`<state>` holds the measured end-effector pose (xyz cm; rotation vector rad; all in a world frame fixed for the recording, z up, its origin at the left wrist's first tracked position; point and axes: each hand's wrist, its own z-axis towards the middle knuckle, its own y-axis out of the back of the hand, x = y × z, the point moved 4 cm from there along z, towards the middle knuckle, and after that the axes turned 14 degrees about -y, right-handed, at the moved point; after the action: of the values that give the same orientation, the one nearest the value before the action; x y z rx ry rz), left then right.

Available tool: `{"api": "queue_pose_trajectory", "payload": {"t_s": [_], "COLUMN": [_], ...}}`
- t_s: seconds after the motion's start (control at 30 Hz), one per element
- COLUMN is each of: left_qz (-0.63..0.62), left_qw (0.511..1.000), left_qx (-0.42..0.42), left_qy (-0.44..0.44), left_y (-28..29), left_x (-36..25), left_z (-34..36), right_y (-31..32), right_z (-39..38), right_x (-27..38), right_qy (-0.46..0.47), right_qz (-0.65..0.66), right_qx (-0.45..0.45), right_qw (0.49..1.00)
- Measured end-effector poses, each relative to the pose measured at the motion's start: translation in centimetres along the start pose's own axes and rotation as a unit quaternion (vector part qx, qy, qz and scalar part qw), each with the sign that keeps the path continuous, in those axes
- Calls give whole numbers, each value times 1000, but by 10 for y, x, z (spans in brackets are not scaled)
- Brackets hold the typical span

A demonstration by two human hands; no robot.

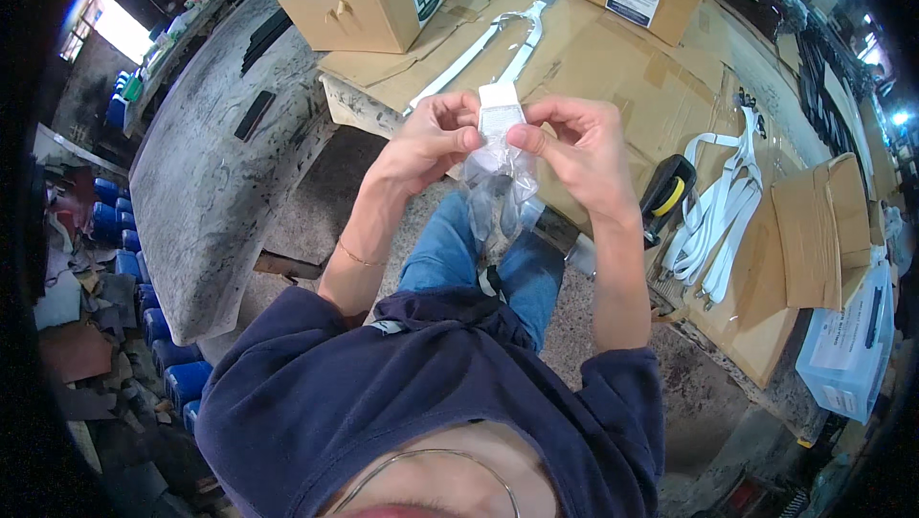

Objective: The recorder uses a tape dispenser to apply tape to white straps or harnesses on a workbench.

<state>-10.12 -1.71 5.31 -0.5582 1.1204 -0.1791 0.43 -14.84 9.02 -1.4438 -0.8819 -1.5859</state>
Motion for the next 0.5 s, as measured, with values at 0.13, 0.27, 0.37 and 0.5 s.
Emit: {"api": "queue_pose_trajectory", "payload": {"t_s": [0.13,0.27,0.37,0.5], "left_qz": [104,583,701,728], "left_qw": [993,735,575,586], "left_qx": [-51,-78,-110,-54], "left_qy": [-37,-339,-408,-353], "left_y": [-19,-55,-81,-94], "left_x": [-3,-25,-23,-16], "left_z": [1,-10,-21,-20], "right_y": [14,9,1,-5], "right_z": [-8,-8,-10,-17], "right_x": [-5,-5,-2,1], "right_qy": [8,13,51,38], "right_qz": [64,48,76,108], "right_qx": [-11,-94,-217,-203], "right_qw": [998,994,972,972]}}
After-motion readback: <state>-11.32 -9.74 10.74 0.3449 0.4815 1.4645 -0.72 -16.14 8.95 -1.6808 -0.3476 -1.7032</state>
